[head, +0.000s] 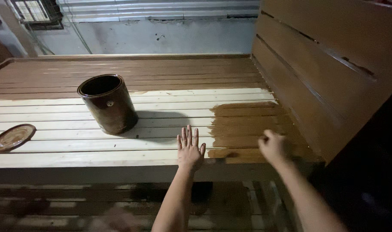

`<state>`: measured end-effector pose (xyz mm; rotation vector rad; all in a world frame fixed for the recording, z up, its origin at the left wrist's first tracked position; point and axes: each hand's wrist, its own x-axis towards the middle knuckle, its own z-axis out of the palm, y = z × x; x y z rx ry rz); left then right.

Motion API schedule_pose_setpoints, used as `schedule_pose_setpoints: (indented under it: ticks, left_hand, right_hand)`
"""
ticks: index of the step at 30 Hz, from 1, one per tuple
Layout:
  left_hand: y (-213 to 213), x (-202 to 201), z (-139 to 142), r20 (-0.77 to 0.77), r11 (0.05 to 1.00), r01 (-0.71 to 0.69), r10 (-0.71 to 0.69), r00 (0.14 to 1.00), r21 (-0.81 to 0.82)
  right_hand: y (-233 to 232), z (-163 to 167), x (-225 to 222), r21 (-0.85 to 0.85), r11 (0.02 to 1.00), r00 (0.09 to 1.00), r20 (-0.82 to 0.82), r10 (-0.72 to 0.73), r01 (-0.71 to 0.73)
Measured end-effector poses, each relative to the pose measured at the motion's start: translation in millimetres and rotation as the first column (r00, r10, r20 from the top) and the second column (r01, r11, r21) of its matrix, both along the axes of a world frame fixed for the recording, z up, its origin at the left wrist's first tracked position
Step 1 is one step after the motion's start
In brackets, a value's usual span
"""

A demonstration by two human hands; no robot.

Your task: The person applies brown wood stain to a slatted wooden table top using a brush, brushing the stain across the planks while steadying the surface with the other hand. They occasionally dip the brush back into the stain can and continue coating the remaining bare wood.

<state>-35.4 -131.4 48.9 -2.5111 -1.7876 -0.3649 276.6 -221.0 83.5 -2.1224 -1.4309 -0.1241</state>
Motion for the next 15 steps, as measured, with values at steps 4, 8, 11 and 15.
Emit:
schedule_pose_setpoints:
  ticks: [4, 8, 11, 15]
  left_hand:
    - [-6.4, -7.6, 12.8, -0.062, 0.999, -0.023, 0.02, 0.998, -0.039]
    - [-9.4, -19.0, 20.4, -0.105, 0.997, -0.055, 0.049, 0.993, -0.057]
    - [-13.9, -26.4, 17.9, -0.003, 0.999, -0.05, 0.05, 0.999, -0.005]
    - [-13.7, -29.9, 15.7, 0.011, 0.999, -0.036, 0.036, 0.999, 0.028]
  right_hand:
    - [19.8, -2.1, -43.8, 0.012, 0.996, 0.99, -0.107, 0.089, -0.088]
    - [32.9, -17.9, -5.3, 0.396, 0.908, 0.863, -0.404, 0.305, -0.135]
    - [13.6, -23.4, 61.2, 0.324, 0.946, 0.868, -0.479, 0.132, 0.035]
    - [-25.8, -9.4, 135.1, 0.211, 0.945, 0.889, -0.437, -0.136, 0.249]
